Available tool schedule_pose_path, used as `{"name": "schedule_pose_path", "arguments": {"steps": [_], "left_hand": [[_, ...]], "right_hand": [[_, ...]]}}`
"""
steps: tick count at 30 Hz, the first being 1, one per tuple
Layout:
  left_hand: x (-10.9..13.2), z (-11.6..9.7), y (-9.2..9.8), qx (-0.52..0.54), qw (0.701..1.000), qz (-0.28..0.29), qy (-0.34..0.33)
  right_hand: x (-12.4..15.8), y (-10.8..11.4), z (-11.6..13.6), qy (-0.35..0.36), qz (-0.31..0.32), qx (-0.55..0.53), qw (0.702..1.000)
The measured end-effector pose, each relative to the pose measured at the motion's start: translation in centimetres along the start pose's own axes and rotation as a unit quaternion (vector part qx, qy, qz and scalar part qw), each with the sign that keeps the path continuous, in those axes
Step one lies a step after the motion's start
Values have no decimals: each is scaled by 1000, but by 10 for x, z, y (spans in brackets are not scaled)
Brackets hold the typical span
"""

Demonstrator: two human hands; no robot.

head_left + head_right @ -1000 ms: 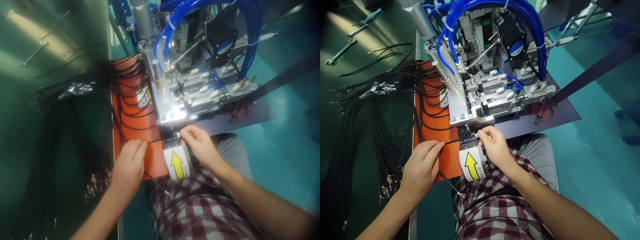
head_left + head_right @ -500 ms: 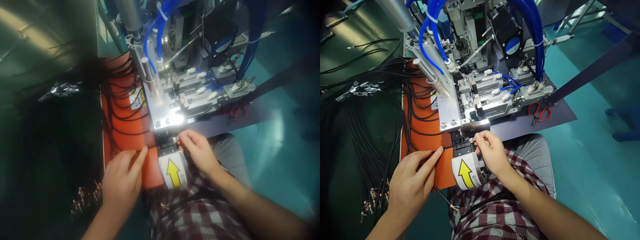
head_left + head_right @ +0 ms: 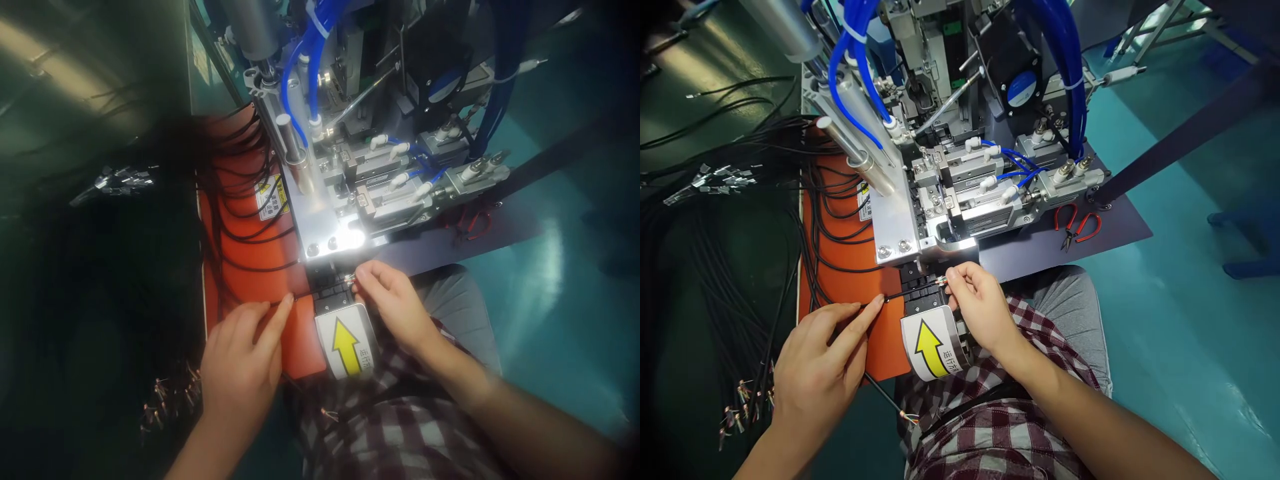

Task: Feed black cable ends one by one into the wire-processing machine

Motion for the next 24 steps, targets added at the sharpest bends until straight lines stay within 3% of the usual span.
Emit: {"name": "schedule_pose_path", "arguments": {"steps": [12,18,24], "left_hand": [[-1,0,1,2,1000,-1,3],[-1,-1,3,-6,1000,-13,0],[-1,-3,4,-12,1000,-17,-3]], "right_hand": [[2,1,4,17,-32,20,999],[1,-1,5,3,-31,-20,999],[-1,-3,-2,7,9,-48,999]]}}
Point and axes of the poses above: each hand's wrist, its own x-axis away from the middle knuckle, its own y-axis out of the back of the hand, z = x × y, the point moved 10 cm from there along -x, towards the middle knuckle, and after that the axes turned 9 degrees about z, right-handed, at the moved point
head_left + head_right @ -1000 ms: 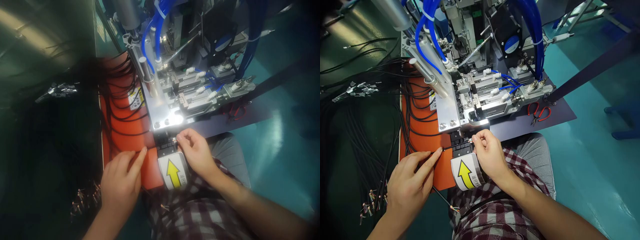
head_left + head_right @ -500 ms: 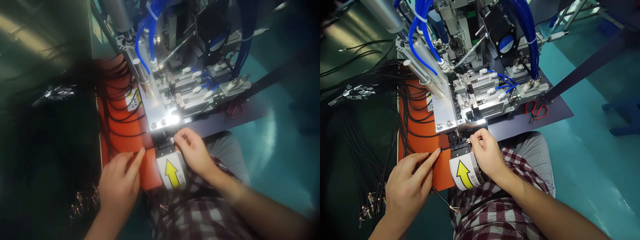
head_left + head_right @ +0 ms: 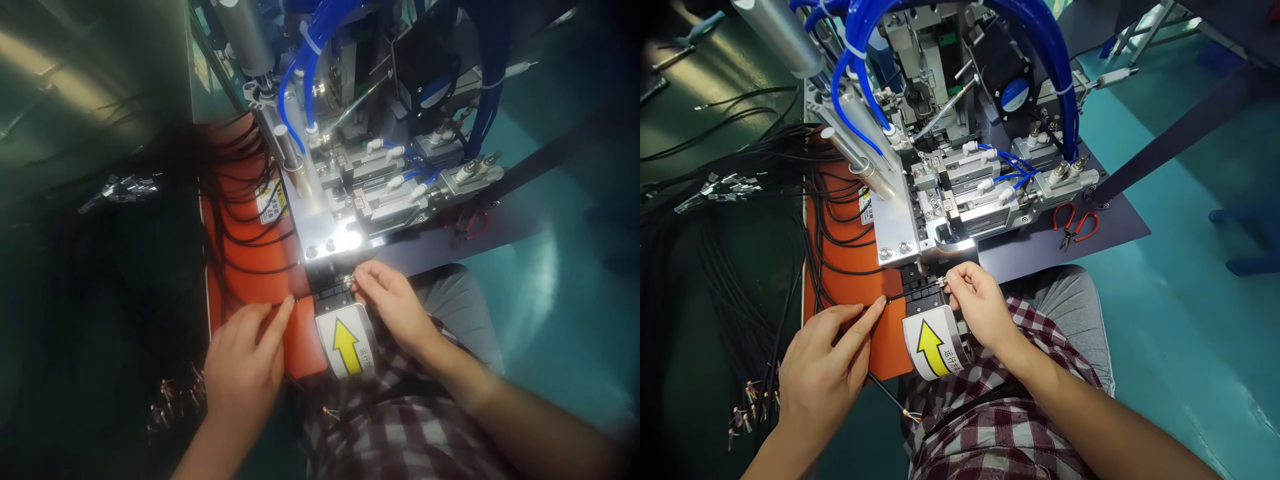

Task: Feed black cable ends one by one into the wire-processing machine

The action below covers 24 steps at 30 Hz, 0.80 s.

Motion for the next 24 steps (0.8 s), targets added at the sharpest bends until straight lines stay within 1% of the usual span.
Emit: {"name": "schedule_pose_path", "arguments": {"steps": [2,8,13,16,20,24], "left_hand": [[0,-1,1,0,1000,-2,-1],[0,0,0,4,1000,-5,3],[2,2,-2,1,1000,-3,3],[2,2,-2,0,1000,-1,5],[2,2,-1,0,1000,-4,5],[1,2,-2,-2,1000,-3,5]], "right_hand": [[0,0,-1,2,3,-10,1000],[1,0,0,-1,-27,0,1000],[-2,2,-5,0,6,-10,1000],[-2,8,-5,8,0,-19,1000],[0,4,-2,7,3,4,1000],[2,3,-4,0,-4,6,1000]]}}
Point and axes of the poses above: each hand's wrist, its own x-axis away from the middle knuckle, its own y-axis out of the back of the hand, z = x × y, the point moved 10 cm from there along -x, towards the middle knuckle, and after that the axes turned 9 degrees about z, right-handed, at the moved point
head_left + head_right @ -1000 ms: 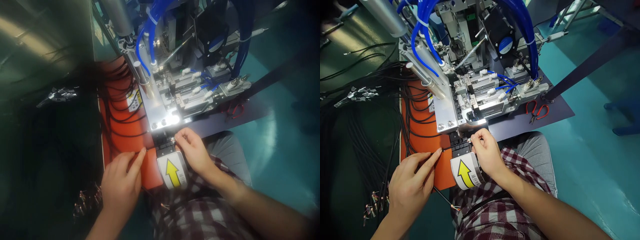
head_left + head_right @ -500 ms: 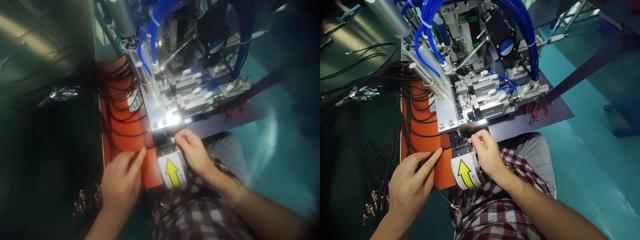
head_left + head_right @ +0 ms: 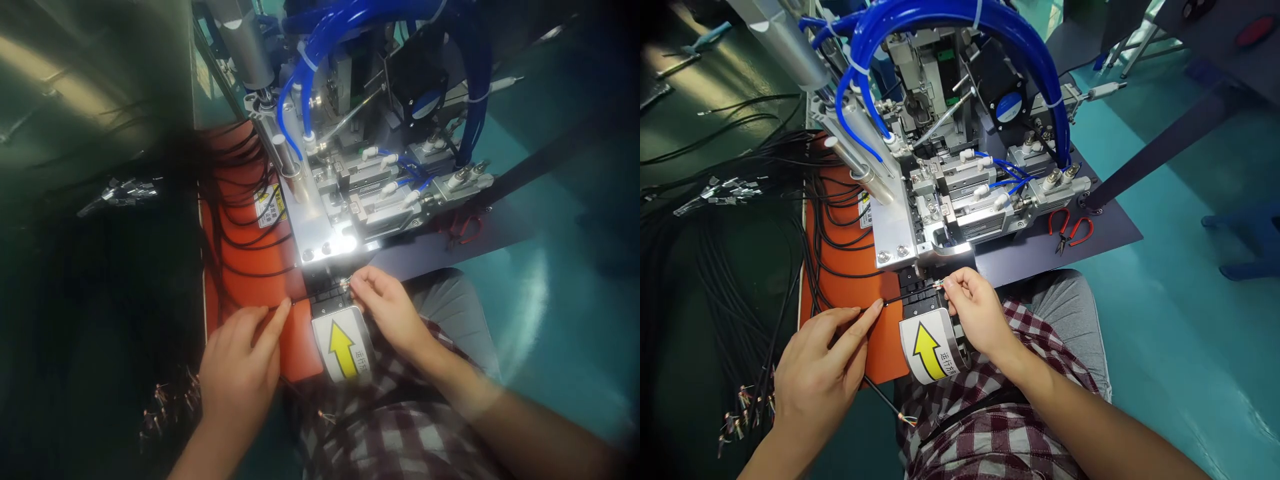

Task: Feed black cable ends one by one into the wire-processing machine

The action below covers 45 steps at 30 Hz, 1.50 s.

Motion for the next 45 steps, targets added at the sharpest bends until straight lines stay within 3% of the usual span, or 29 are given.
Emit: {"name": "schedule_pose_path", "arguments": {"steps": [15,23,30,40,45], "left_hand": [[0,1,2,0,1000,-8,-5],[-1,1,-1,-1,1000,3,-2],[-2,3,1,3,1000,-4,2],[3,-3,2,-3,1000,-10,7],[7,-5,2,3,999,7,50]], "right_hand": [[-1,-3,4,10,-40,-5,999],[-4,10,-2,-14,-21,-52,998],[-1,7,-3,-8,-13,-19,1000],[51,58,-36,-29,-38,29,998],[74,65,-54,-13,-14,47,999]]}}
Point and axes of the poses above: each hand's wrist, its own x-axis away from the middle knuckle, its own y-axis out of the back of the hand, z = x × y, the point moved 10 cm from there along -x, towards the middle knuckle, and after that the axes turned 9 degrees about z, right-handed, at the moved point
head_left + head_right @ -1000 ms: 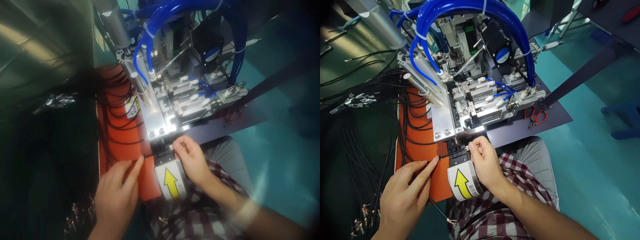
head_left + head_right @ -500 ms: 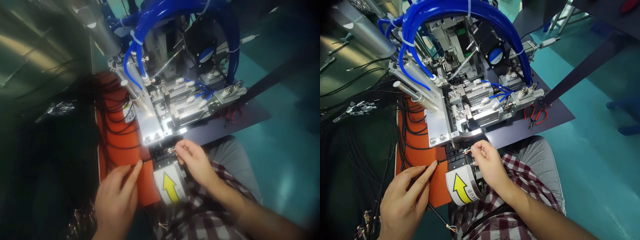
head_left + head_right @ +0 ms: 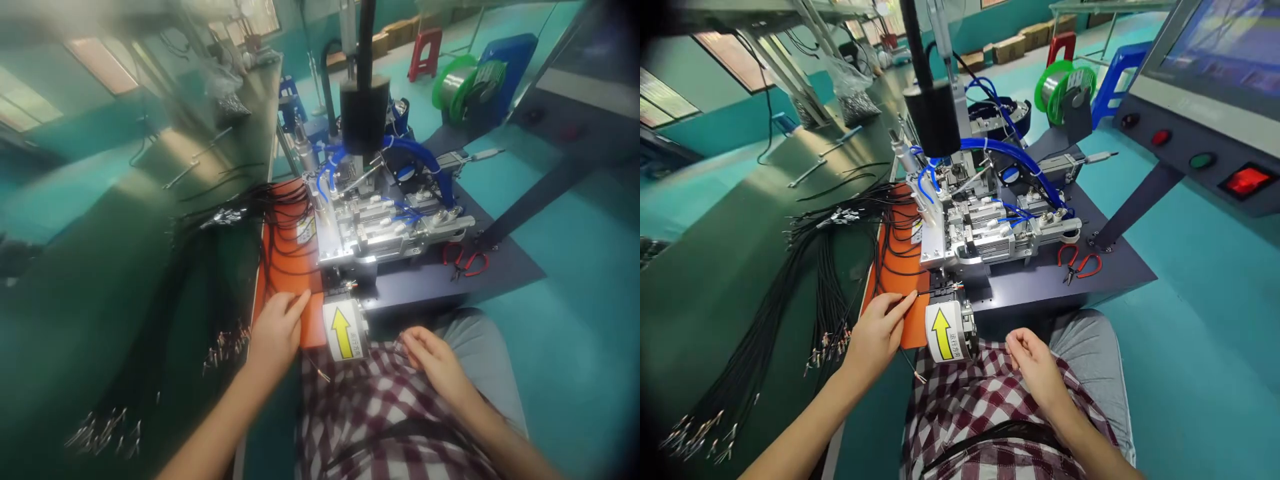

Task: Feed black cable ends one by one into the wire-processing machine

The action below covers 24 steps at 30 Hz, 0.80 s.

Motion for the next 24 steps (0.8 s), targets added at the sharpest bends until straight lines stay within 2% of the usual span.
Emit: {"name": "schedule_pose_path", "arguments": {"steps": [9,18,24], "left_hand": [[3,0,0,32,999,24,24],[-23,26,-9,75,995,55,46],[-24,27,-9,81,994,58,52]], "right_hand": [[5,-9,-12,0,23,38,999],[15,-16,-18,-6,52,66,996],[19,-20,-34,-1,59,74,995]]}}
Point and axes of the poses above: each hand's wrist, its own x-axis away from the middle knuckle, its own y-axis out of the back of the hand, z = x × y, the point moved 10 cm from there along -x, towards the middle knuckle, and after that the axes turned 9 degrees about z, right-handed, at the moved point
